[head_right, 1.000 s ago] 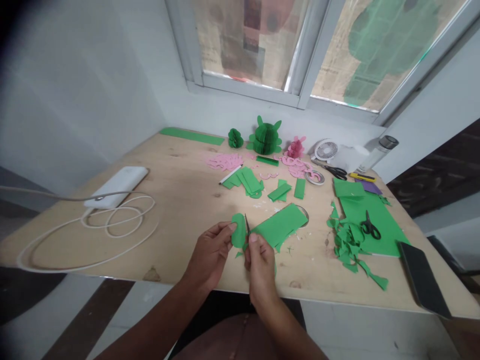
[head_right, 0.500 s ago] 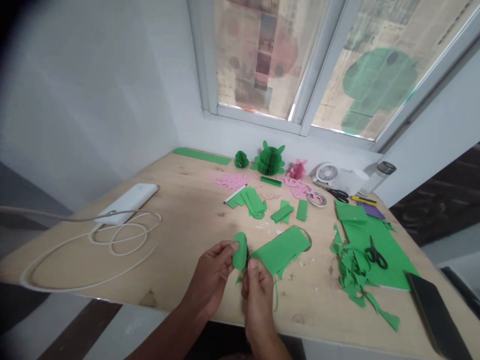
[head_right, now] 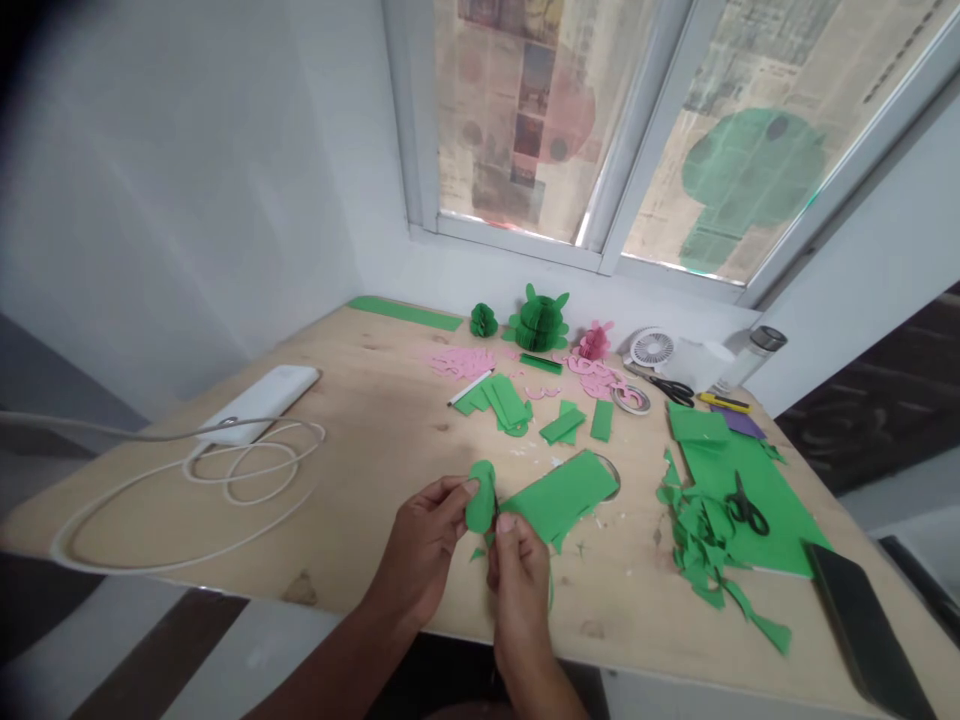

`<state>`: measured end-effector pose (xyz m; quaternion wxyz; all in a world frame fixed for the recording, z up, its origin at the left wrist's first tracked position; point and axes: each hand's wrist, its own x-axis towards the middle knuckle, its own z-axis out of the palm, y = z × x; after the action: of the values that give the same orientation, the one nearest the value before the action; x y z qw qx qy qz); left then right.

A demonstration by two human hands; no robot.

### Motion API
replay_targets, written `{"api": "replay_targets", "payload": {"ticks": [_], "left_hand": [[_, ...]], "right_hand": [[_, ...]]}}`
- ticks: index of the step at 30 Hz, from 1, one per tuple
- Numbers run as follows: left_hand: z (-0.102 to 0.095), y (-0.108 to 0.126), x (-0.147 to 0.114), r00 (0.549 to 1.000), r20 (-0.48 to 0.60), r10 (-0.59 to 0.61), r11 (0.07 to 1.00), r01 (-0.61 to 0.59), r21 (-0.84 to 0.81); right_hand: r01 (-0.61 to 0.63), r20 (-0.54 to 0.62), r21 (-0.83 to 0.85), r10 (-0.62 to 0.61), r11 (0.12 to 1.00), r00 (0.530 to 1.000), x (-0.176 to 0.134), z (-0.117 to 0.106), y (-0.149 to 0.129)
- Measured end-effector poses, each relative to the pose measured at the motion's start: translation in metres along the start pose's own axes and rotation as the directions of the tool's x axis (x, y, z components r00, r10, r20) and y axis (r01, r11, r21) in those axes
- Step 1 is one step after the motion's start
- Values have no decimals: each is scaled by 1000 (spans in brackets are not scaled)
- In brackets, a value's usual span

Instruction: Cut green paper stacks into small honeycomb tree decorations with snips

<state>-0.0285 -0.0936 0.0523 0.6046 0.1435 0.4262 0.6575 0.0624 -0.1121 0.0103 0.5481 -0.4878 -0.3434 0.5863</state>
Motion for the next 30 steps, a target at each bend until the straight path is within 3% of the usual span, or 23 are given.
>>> {"api": "replay_targets", "payload": {"ticks": [30], "left_hand": [[0, -8, 1, 999, -39, 20, 999, -21, -26]], "right_hand": [[56, -8, -80, -57, 995, 998, 0, 1, -3]]}}
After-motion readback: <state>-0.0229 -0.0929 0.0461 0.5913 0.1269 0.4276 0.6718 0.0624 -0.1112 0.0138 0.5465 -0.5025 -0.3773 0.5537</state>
